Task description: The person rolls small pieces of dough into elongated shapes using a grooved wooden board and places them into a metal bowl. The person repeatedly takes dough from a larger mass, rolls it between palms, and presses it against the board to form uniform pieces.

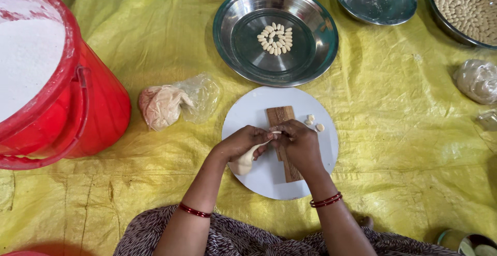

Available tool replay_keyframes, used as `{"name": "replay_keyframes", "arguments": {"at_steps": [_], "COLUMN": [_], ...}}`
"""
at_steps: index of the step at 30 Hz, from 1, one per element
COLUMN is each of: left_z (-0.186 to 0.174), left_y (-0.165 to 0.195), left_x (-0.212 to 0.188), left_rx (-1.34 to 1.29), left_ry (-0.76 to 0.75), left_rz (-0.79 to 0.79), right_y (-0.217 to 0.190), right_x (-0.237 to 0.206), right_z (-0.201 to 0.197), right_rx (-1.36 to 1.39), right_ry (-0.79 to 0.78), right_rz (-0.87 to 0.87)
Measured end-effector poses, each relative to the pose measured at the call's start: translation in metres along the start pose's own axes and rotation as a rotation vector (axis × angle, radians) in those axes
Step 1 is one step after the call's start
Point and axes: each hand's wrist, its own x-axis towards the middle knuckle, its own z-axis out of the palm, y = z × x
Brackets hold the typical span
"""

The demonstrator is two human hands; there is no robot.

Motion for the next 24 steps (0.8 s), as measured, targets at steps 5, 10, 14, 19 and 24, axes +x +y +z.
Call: {"name": "replay_keyframes", "arguments": {"at_steps": [5, 10, 14, 19, 24], "left_z": [0.001, 0.001, 0.000, -0.003, -0.006], "left_y": [0.000, 0.001, 0.001, 0.001, 0.007], "left_x": [-0.002, -0.004, -0.005, -0.006, -0.014], "left_rx": [-0.084, -0.073, -0.001, -0.119, -0.171], "left_ry": [0.032, -0.001, 0.023, -0.002, -0.097], "left_rz": [-0.060, -0.079, -0.147, -0.062, -0.073], "right_y": [-0.007, -0.007, -0.008, -0.023, -0.024], "right_x": [0.002, 0.002, -0.002, -0.003, -0.006], "right_z": [-0.004, -0.016, -0.014, -0.013, -0.018], "right_rx": [-0.003, -0.125, -0.272, -0.332, -0.314], "right_ry": [-0.054, -0.204, -0.146, -0.140, -0.190], "right_rz": [-0.090, -0.358, -0.324, -0.312, -0.286]}}
